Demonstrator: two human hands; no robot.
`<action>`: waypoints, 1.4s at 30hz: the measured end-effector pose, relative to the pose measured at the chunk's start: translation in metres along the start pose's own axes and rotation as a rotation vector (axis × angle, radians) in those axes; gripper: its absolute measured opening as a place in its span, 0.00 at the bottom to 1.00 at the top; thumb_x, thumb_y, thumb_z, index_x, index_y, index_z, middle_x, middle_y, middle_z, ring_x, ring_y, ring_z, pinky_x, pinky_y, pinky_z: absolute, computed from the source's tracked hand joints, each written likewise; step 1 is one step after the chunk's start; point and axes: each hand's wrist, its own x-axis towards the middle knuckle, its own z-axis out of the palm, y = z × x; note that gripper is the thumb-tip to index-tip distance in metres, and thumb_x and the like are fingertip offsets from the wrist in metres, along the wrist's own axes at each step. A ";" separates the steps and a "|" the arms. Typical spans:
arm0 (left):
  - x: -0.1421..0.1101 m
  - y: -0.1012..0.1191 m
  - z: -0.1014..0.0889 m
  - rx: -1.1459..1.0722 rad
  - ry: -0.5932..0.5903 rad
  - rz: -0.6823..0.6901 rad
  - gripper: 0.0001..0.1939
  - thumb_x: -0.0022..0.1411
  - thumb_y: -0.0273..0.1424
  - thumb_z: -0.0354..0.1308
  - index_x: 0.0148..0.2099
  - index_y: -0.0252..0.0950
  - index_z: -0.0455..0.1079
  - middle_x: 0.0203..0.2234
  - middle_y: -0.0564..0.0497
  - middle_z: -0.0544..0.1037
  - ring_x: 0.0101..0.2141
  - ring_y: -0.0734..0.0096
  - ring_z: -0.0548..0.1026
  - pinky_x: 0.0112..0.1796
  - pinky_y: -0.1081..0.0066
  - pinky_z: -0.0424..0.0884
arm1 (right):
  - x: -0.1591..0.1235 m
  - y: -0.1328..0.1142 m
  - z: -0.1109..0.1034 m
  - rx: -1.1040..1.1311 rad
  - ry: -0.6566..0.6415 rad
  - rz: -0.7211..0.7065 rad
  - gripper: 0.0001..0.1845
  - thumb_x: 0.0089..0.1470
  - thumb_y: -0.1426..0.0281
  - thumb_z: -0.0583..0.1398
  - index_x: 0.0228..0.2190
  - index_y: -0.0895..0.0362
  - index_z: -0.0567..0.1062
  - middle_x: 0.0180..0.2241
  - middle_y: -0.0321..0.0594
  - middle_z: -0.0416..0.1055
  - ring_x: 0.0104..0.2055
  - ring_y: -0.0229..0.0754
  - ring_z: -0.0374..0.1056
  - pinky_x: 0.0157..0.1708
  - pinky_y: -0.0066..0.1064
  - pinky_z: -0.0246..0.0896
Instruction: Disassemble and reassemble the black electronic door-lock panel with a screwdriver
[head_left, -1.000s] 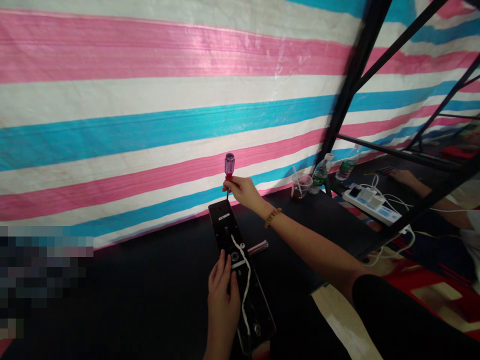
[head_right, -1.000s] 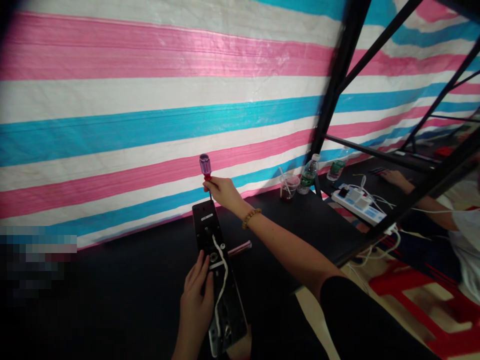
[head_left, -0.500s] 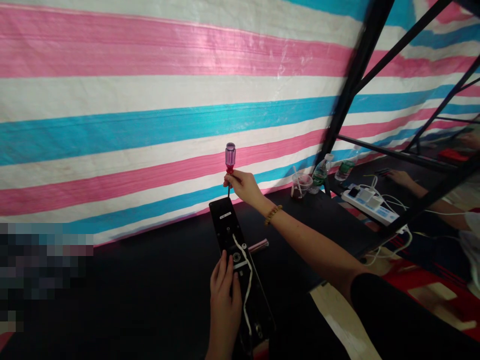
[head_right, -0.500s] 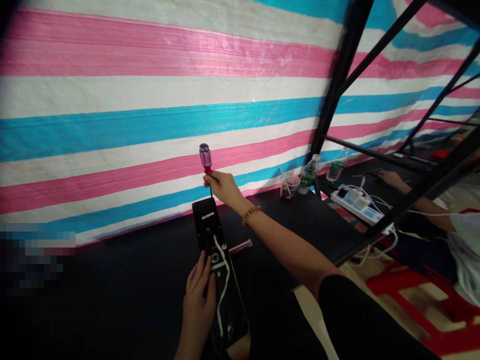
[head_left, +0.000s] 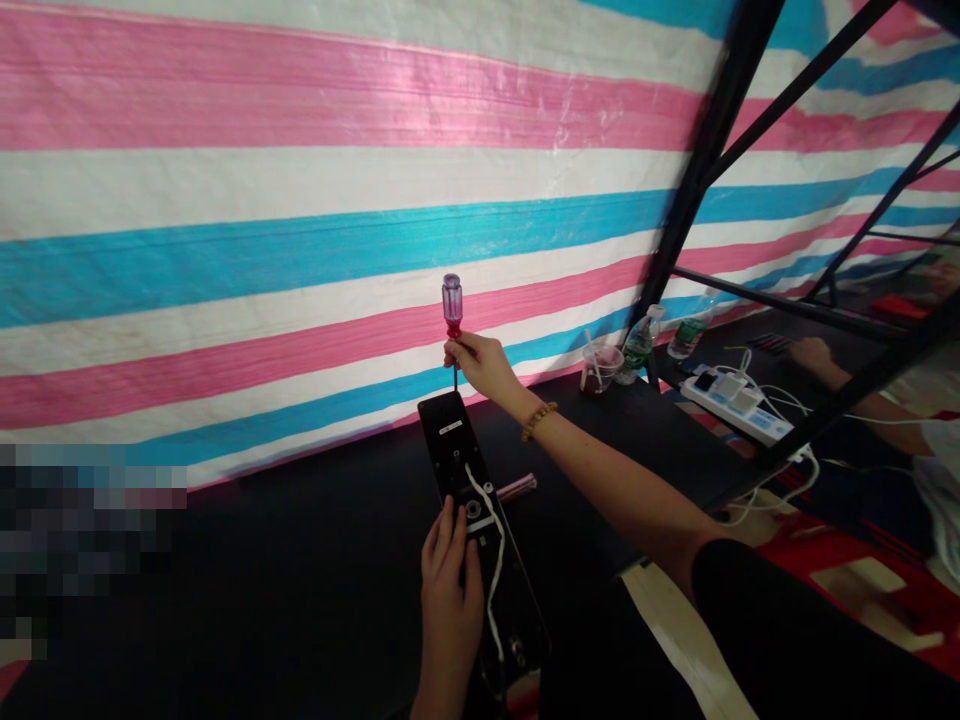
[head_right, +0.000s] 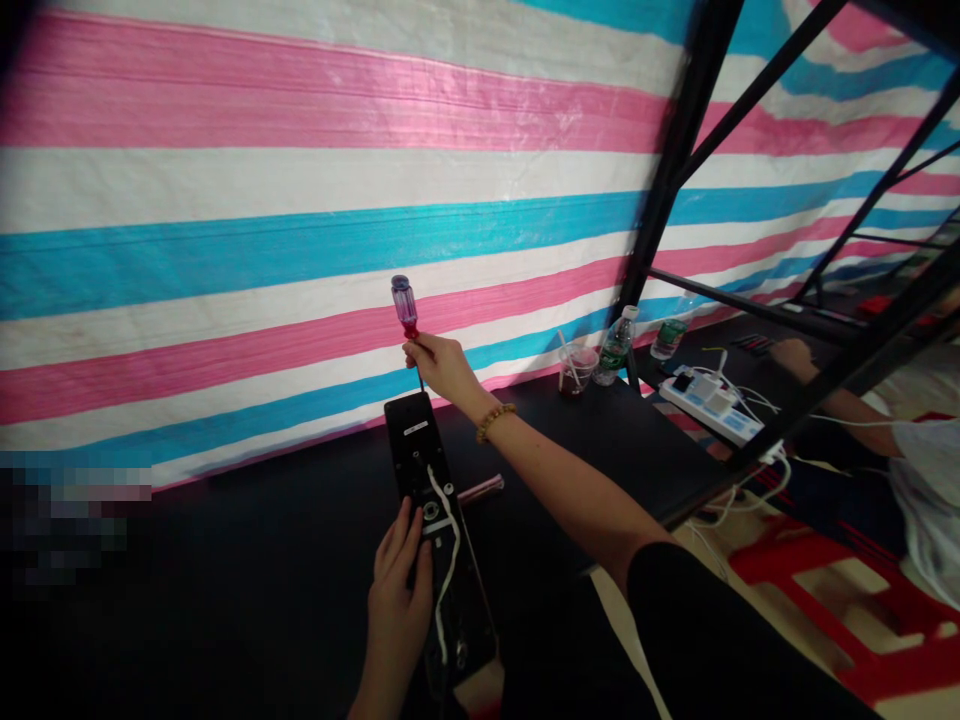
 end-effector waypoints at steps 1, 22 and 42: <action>0.000 0.000 0.000 -0.005 0.001 -0.002 0.24 0.69 0.32 0.50 0.65 0.44 0.65 0.66 0.48 0.64 0.63 0.58 0.62 0.62 0.51 0.61 | -0.001 -0.002 0.000 -0.006 -0.002 -0.012 0.16 0.63 0.63 0.54 0.29 0.56 0.76 0.26 0.37 0.75 0.30 0.37 0.72 0.35 0.29 0.67; -0.002 0.000 -0.001 -0.004 -0.001 -0.003 0.24 0.68 0.32 0.50 0.65 0.45 0.65 0.65 0.48 0.64 0.64 0.59 0.62 0.62 0.52 0.60 | -0.031 -0.013 -0.007 -0.053 0.027 -0.073 0.15 0.63 0.64 0.54 0.29 0.55 0.76 0.30 0.39 0.77 0.33 0.39 0.73 0.38 0.30 0.66; -0.003 0.001 -0.002 0.070 0.006 0.049 0.23 0.69 0.31 0.50 0.65 0.45 0.64 0.64 0.47 0.66 0.63 0.60 0.63 0.61 0.53 0.63 | -0.064 -0.003 -0.003 -0.147 0.193 -0.218 0.13 0.64 0.68 0.54 0.33 0.57 0.77 0.33 0.43 0.78 0.35 0.42 0.74 0.37 0.32 0.66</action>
